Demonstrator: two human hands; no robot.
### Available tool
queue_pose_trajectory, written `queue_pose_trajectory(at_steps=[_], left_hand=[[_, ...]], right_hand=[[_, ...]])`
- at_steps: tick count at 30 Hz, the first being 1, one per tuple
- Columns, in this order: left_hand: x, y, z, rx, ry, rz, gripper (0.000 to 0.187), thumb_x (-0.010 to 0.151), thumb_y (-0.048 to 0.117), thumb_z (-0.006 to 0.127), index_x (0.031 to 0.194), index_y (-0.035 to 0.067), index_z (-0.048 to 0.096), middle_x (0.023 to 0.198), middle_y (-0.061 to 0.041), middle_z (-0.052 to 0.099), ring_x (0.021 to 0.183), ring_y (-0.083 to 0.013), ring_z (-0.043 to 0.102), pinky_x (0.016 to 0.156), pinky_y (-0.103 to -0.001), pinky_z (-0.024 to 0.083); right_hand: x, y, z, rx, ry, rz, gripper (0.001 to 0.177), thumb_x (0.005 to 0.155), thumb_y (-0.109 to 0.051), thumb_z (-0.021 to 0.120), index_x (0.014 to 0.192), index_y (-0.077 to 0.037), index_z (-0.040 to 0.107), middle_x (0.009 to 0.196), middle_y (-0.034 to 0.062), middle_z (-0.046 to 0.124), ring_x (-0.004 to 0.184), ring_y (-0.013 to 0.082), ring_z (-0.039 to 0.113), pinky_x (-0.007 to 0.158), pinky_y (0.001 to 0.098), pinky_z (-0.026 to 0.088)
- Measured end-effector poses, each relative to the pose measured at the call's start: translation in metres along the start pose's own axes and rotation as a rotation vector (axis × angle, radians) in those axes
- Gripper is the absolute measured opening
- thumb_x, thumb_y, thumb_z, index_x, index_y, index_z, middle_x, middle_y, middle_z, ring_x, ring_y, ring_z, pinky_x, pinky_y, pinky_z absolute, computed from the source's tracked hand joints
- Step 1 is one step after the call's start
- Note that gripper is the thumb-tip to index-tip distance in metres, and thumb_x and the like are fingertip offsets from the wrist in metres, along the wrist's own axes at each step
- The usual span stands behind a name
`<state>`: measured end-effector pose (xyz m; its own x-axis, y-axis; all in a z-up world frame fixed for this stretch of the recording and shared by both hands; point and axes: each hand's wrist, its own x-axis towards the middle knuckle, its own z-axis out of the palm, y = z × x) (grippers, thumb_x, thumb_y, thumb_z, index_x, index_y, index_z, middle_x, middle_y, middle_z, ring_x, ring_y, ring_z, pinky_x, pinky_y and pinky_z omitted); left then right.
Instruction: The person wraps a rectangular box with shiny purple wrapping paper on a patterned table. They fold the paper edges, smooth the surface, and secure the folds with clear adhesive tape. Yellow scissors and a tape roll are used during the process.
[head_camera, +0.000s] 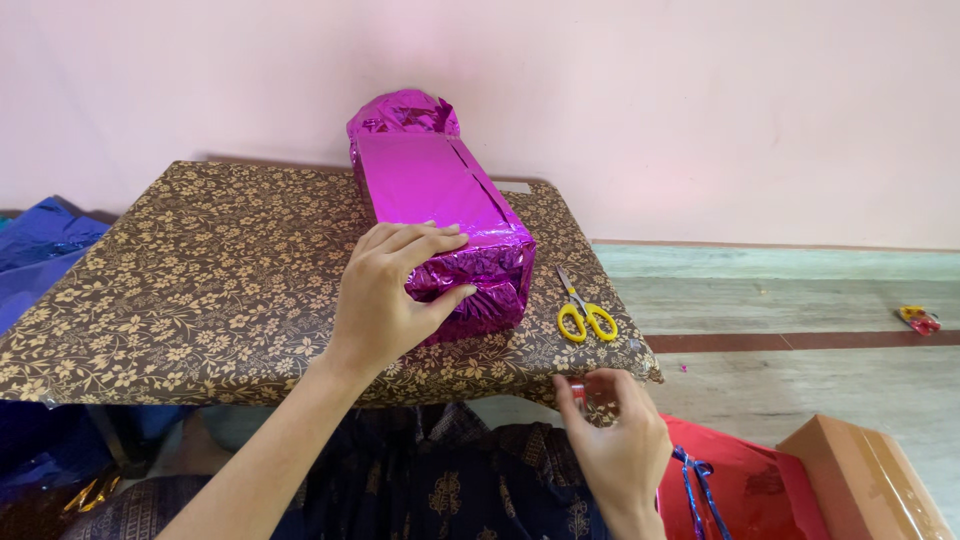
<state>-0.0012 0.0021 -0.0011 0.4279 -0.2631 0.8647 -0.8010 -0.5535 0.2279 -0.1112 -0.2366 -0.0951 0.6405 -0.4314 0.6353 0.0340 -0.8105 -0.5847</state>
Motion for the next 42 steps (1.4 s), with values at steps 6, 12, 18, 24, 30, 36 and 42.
queue_pose_trajectory(at_steps=[6, 12, 18, 24, 30, 36, 42], left_hand=[[-0.001, -0.002, 0.003, -0.008, -0.006, -0.004, 0.044, 0.075, 0.027, 0.09, 0.113, 0.011, 0.076, 0.117, -0.004, 0.076, 0.116, -0.023, 0.065, 0.111, -0.044, 0.044], [0.0, -0.003, 0.003, -0.003, -0.003, 0.006, 0.045, 0.075, 0.028, 0.091, 0.114, 0.011, 0.076, 0.118, -0.004, 0.076, 0.117, -0.0229, 0.065, 0.112, -0.044, 0.043], [0.0, -0.001, 0.001, -0.006, -0.007, -0.004, 0.045, 0.074, 0.028, 0.091, 0.113, 0.012, 0.076, 0.117, -0.003, 0.076, 0.118, -0.0232, 0.065, 0.113, -0.045, 0.043], [0.0, -0.001, 0.002, -0.007, -0.004, -0.004, 0.045, 0.074, 0.027, 0.091, 0.114, 0.012, 0.077, 0.118, -0.003, 0.076, 0.117, -0.0233, 0.065, 0.112, -0.044, 0.043], [0.0, -0.001, 0.002, -0.009, 0.001, -0.002, 0.045, 0.073, 0.026, 0.091, 0.114, 0.012, 0.077, 0.118, -0.004, 0.076, 0.117, -0.0232, 0.065, 0.112, -0.044, 0.043], [0.0, -0.002, 0.002, -0.014, -0.01, -0.002, 0.045, 0.074, 0.028, 0.091, 0.113, 0.012, 0.077, 0.118, -0.004, 0.076, 0.116, -0.0226, 0.066, 0.112, -0.044, 0.044], [0.0, -0.002, 0.003, 0.003, -0.012, -0.005, 0.047, 0.073, 0.029, 0.092, 0.114, 0.012, 0.077, 0.118, -0.004, 0.076, 0.117, -0.0232, 0.065, 0.113, -0.045, 0.042]], right_hand=[[0.02, 0.052, -0.03, 0.074, 0.058, 0.077, 0.027, 0.085, -0.027, 0.081, 0.099, -0.005, 0.075, 0.093, 0.006, 0.077, 0.083, 0.0176, 0.072, 0.077, 0.0326, 0.056], [0.016, 0.064, -0.031, 0.029, 0.065, -0.021, 0.027, 0.079, -0.022, 0.085, 0.101, -0.007, 0.077, 0.098, 0.0062, 0.076, 0.084, 0.0186, 0.071, 0.077, 0.0323, 0.056], [0.022, 0.06, -0.022, 0.02, 0.066, -0.043, 0.016, 0.082, -0.016, 0.083, 0.095, -0.008, 0.078, 0.09, 0.007, 0.073, 0.08, 0.0187, 0.069, 0.075, 0.0319, 0.054], [0.023, 0.063, -0.031, 0.086, 0.003, -0.062, 0.012, 0.082, -0.011, 0.081, 0.091, -0.004, 0.076, 0.087, 0.0059, 0.074, 0.078, 0.0159, 0.071, 0.074, 0.0304, 0.053], [0.023, 0.059, -0.043, 0.146, -0.018, -0.076, 0.013, 0.085, -0.007, 0.077, 0.098, -0.004, 0.074, 0.09, 0.0047, 0.076, 0.081, 0.0133, 0.074, 0.078, 0.0288, 0.055], [0.019, 0.042, -0.037, -0.093, -0.045, -0.371, 0.021, 0.074, -0.015, 0.084, 0.093, -0.009, 0.077, 0.098, 0.0041, 0.072, 0.091, 0.0226, 0.066, 0.079, 0.0359, 0.053], [0.028, 0.035, -0.028, -0.16, -0.024, -0.538, 0.016, 0.076, -0.01, 0.079, 0.092, -0.009, 0.073, 0.104, 0.0035, 0.07, 0.099, 0.0259, 0.066, 0.085, 0.04, 0.054]])
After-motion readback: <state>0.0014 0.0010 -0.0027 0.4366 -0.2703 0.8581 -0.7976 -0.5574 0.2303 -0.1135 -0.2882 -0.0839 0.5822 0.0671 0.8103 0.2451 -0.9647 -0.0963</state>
